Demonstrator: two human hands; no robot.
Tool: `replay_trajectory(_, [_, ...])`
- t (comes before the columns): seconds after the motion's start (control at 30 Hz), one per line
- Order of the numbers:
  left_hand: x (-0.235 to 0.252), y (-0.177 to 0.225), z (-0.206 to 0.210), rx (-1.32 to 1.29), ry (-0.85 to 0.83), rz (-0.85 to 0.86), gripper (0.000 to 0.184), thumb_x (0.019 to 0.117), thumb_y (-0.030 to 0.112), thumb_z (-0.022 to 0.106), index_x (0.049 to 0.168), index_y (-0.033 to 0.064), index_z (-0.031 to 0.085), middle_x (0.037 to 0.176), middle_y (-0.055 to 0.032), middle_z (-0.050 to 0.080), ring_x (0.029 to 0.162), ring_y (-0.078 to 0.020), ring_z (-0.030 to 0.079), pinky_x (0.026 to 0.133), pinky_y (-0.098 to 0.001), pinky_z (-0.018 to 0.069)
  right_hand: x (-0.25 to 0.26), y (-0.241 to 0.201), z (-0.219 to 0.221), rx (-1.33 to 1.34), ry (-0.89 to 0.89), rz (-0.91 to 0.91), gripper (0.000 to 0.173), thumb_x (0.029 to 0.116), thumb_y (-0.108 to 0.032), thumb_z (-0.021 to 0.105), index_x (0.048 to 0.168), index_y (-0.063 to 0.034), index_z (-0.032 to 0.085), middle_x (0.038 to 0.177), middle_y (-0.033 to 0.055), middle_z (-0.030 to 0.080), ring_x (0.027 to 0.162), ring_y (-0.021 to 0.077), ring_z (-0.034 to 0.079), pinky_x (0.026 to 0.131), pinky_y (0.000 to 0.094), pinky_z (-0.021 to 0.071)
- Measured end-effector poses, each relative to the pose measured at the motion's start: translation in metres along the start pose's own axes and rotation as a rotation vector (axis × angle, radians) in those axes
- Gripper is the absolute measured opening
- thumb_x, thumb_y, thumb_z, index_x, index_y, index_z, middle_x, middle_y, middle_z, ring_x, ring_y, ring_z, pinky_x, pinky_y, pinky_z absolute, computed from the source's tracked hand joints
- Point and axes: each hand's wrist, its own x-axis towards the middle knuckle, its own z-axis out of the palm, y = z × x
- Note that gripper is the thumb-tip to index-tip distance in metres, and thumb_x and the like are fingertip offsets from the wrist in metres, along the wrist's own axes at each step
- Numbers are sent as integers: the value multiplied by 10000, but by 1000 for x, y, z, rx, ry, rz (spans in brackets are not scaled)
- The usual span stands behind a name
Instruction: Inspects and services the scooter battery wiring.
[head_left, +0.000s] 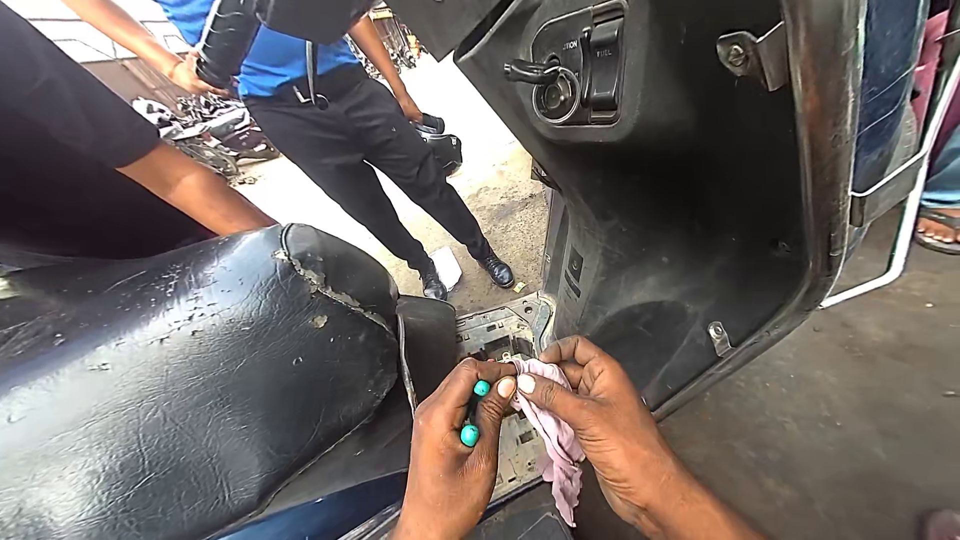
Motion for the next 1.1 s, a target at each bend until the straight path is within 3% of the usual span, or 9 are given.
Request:
replay_trajectory(0.17, [-3, 8, 3, 34, 198, 55, 195, 1044, 192, 565, 1114, 92, 717, 846, 8, 689, 660, -104, 630, 557, -233, 541, -2, 1, 7, 115, 26, -67, 304, 901, -92, 791, 1137, -29, 610, 875, 199, 704, 738, 232, 695, 674, 332, 585])
replay_trajectory(0.37, [-13, 9, 8, 235, 234, 211, 156, 963, 173, 717, 1072, 71, 762, 944, 13, 724, 812, -48, 671, 693, -195, 581, -3, 3, 10, 117, -9, -116, 239, 935, -104, 753, 1116, -27, 618, 852, 198, 695, 718, 222, 684, 658, 327, 575])
replay_trajectory(0.8, [-8, 16, -3, -4, 174, 99, 185, 941, 146, 735, 1107, 66, 730, 840, 19, 689, 670, -79, 616, 572, -208, 532, -3, 2, 7, 155, -155, -130, 198, 979, -106, 684, 1138, -19, 605, 903, 206, 666, 781, 229, 671, 718, 350, 576])
replay_trajectory(0.97, [-5, 19, -7, 93, 166, 151, 173, 908, 147, 737, 1073, 95, 733, 822, 59, 678, 683, -46, 611, 576, -193, 523, -3, 1, 7, 205, -188, -100, 247, 982, -142, 699, 1184, -39, 602, 939, 201, 676, 809, 213, 681, 759, 344, 583])
replay_trajectory(1.1, [-4, 25, -9, 177, 115, 155, 172, 917, 180, 728, 1076, 116, 737, 835, 86, 677, 706, -19, 609, 582, -178, 516, -1, 1, 5, 211, -172, -129, 259, 942, -92, 740, 1159, -47, 606, 952, 200, 671, 796, 207, 675, 731, 332, 582])
